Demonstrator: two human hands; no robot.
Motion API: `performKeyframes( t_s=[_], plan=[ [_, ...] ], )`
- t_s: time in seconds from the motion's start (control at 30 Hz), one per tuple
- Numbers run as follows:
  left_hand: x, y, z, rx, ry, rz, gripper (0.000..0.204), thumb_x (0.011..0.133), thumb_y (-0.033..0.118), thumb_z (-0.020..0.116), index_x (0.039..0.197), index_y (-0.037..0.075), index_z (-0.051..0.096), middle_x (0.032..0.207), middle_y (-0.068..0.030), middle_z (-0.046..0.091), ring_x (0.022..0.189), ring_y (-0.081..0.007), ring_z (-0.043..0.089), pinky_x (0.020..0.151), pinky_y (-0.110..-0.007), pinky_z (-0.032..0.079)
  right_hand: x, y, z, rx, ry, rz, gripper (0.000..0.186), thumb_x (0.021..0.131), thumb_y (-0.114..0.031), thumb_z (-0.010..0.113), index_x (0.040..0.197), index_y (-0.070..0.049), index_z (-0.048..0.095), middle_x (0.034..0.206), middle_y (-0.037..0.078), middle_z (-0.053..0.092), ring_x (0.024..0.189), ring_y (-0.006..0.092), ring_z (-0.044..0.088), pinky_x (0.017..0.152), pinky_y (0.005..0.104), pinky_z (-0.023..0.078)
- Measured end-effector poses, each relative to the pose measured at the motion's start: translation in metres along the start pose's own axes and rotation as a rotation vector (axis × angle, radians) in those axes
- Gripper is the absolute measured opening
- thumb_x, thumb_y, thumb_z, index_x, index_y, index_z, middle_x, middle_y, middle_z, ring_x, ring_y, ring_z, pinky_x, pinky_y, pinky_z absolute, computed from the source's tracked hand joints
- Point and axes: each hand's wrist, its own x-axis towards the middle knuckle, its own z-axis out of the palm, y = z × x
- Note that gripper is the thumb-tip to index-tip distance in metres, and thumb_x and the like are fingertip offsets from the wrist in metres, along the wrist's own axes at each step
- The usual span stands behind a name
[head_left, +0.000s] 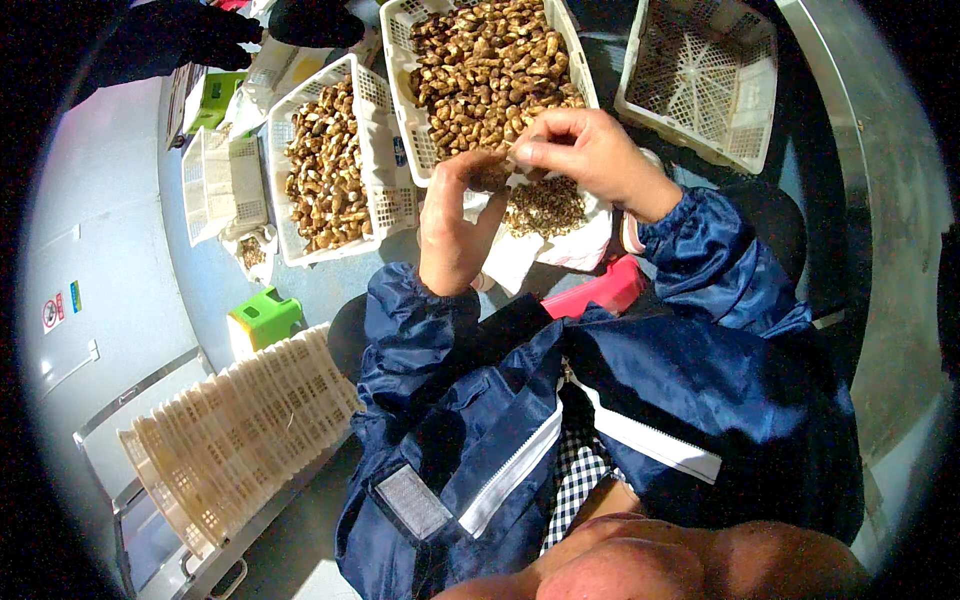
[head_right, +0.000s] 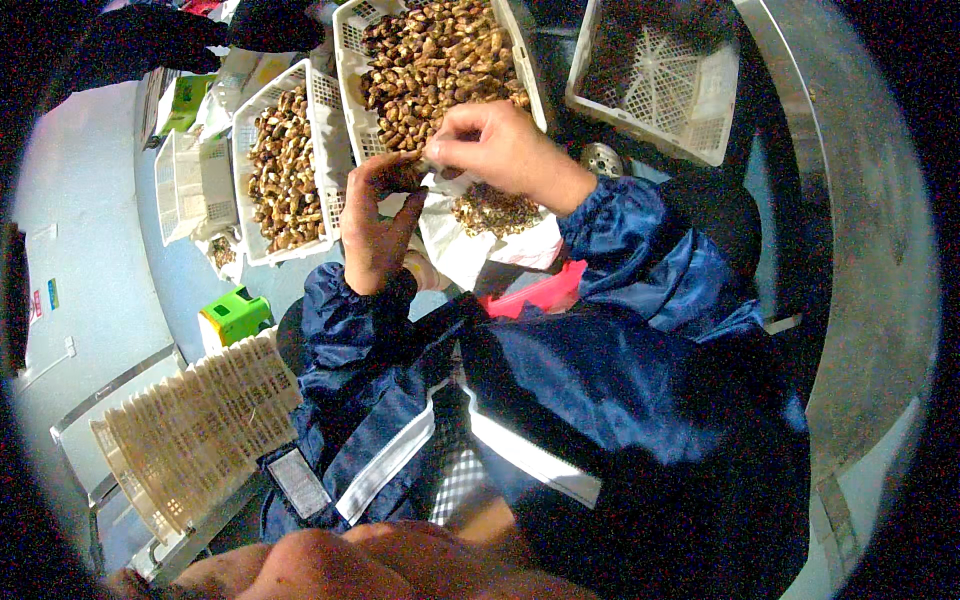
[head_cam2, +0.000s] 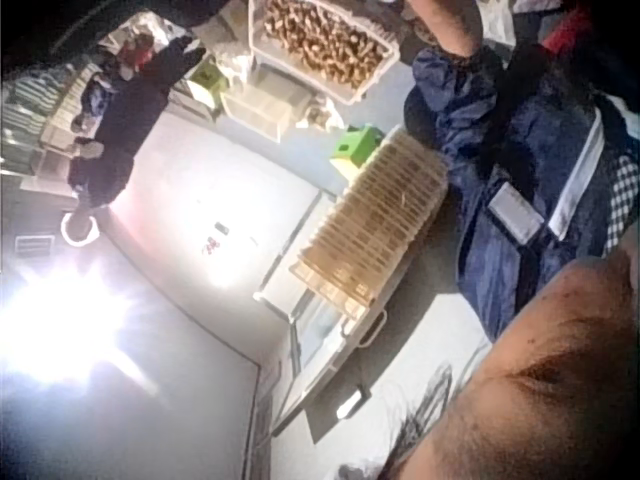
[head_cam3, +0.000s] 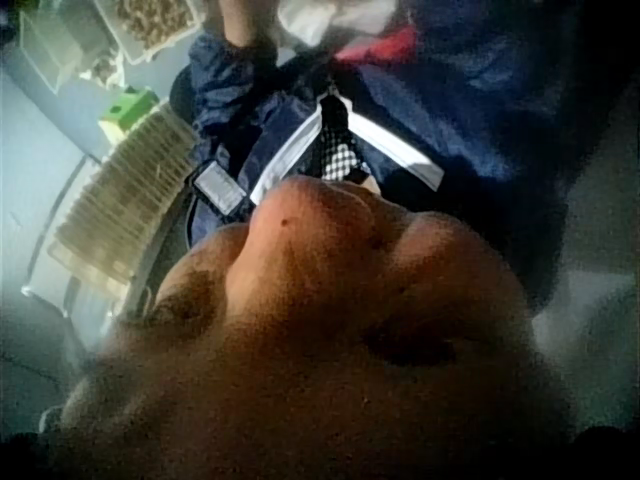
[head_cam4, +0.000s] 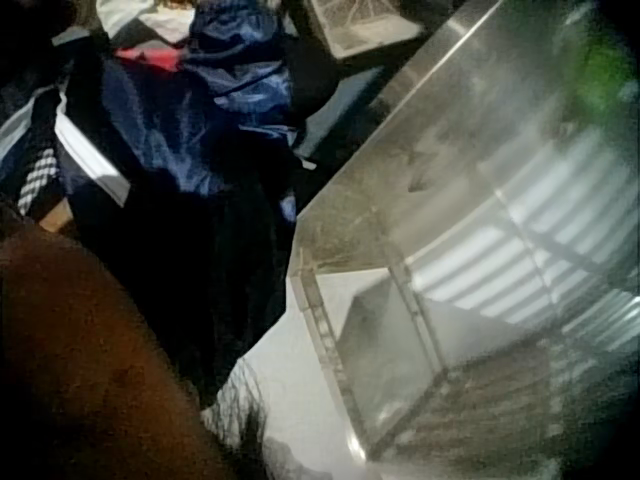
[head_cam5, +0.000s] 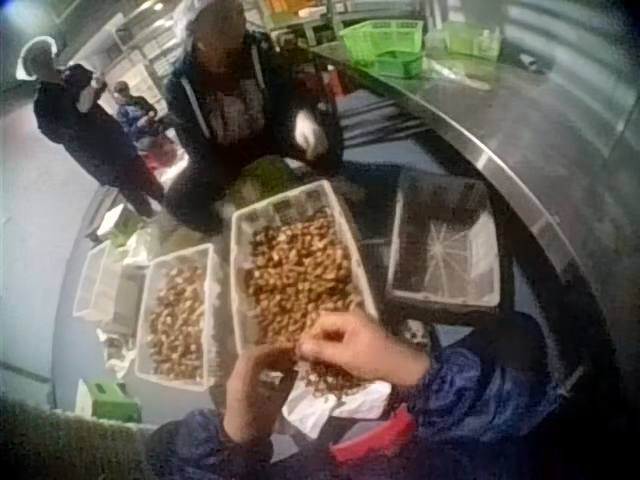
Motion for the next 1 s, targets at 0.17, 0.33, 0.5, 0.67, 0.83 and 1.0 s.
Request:
performKeyframes(
  t_s=[0.17, 0.33, 0.5, 0.67, 0.83, 1.0],
  plan=[
    [-0.002, 0.006, 0.002, -0.432, 0.018, -0.303, 0.047, 0.082, -0.003, 0.065, 0.125, 0.001, 0.047, 0.103, -0.0058, 0.06, 0.093, -0.0151, 0.059, 0.086, -0.028, 0.047, 0.001, -0.004, 0.005, -0.002, -0.008, -0.038, 0.014, 0.09, -0.014, 0.063, 0.088, -0.001, 0.064, 0.084, 0.0, 0.064, 0.076, 0.0056, 0.056, 0.069, 0.0216, 0.045],
    [-0.001, 0.003, -0.003, -0.743, -0.159, -0.572, 0.034, 0.097, 0.016, 0.052, 0.125, -0.002, 0.051, 0.1, -0.0038, 0.06, 0.082, -0.0092, 0.055, 0.072, -0.023, 0.045, -0.003, -0.004, 0.003, -0.303, 0.056, -0.239, 0.014, 0.09, -0.015, 0.062, 0.093, -0.001, 0.065, 0.082, 0.0, 0.062, 0.076, 0.0056, 0.056, 0.068, 0.0213, 0.045],
    [-0.003, 0.0, -0.003, -0.864, -0.069, -0.564, 0.033, 0.096, 0.016, 0.053, 0.123, -0.002, 0.052, 0.1, -0.0041, 0.06, 0.082, -0.0101, 0.055, 0.072, -0.023, 0.046, 0.0, -0.004, 0.002, -0.169, 0.023, -0.235, 0.014, 0.088, -0.015, 0.064, 0.087, 0.0, 0.064, 0.083, 0.001, 0.063, 0.079, 0.0094, 0.058, 0.07, 0.0252, 0.046],
    [-0.005, -0.001, -0.001, -0.843, -0.068, -0.531, 0.034, 0.093, 0.012, 0.058, 0.123, -0.002, 0.051, 0.099, -0.0052, 0.06, 0.082, -0.0113, 0.056, 0.073, -0.024, 0.046, -0.004, -0.012, 0.006, -0.21, 0.052, -0.189, 0.015, 0.088, -0.015, 0.065, 0.085, -0.001, 0.065, 0.087, 0.002, 0.064, 0.08, 0.0096, 0.058, 0.072, 0.0251, 0.046],
    [-0.003, 0.004, 0.002, -0.801, -0.041, -0.509, 0.036, 0.089, 0.007, 0.062, 0.123, -0.002, 0.052, 0.101, -0.0054, 0.06, 0.086, -0.0114, 0.056, 0.076, -0.024, 0.046, -0.003, -0.005, 0.0, -0.319, 0.012, -0.385, 0.015, 0.088, -0.014, 0.065, 0.083, -0.001, 0.062, 0.087, 0.002, 0.064, 0.079, 0.0078, 0.055, 0.072, 0.0233, 0.045],
    [-0.003, 0.008, -0.002, -0.776, -0.038, -0.477, 0.041, 0.085, -0.001, 0.065, 0.124, -0.003, 0.051, 0.105, -0.0042, 0.058, 0.091, -0.0082, 0.055, 0.079, -0.022, 0.045, -0.002, -0.011, 0.006, -0.084, 0.028, -0.143, 0.017, 0.088, -0.016, 0.065, 0.081, -0.001, 0.062, 0.09, 0.001, 0.063, 0.079, 0.0065, 0.054, 0.071, 0.0232, 0.044]
  ],
)
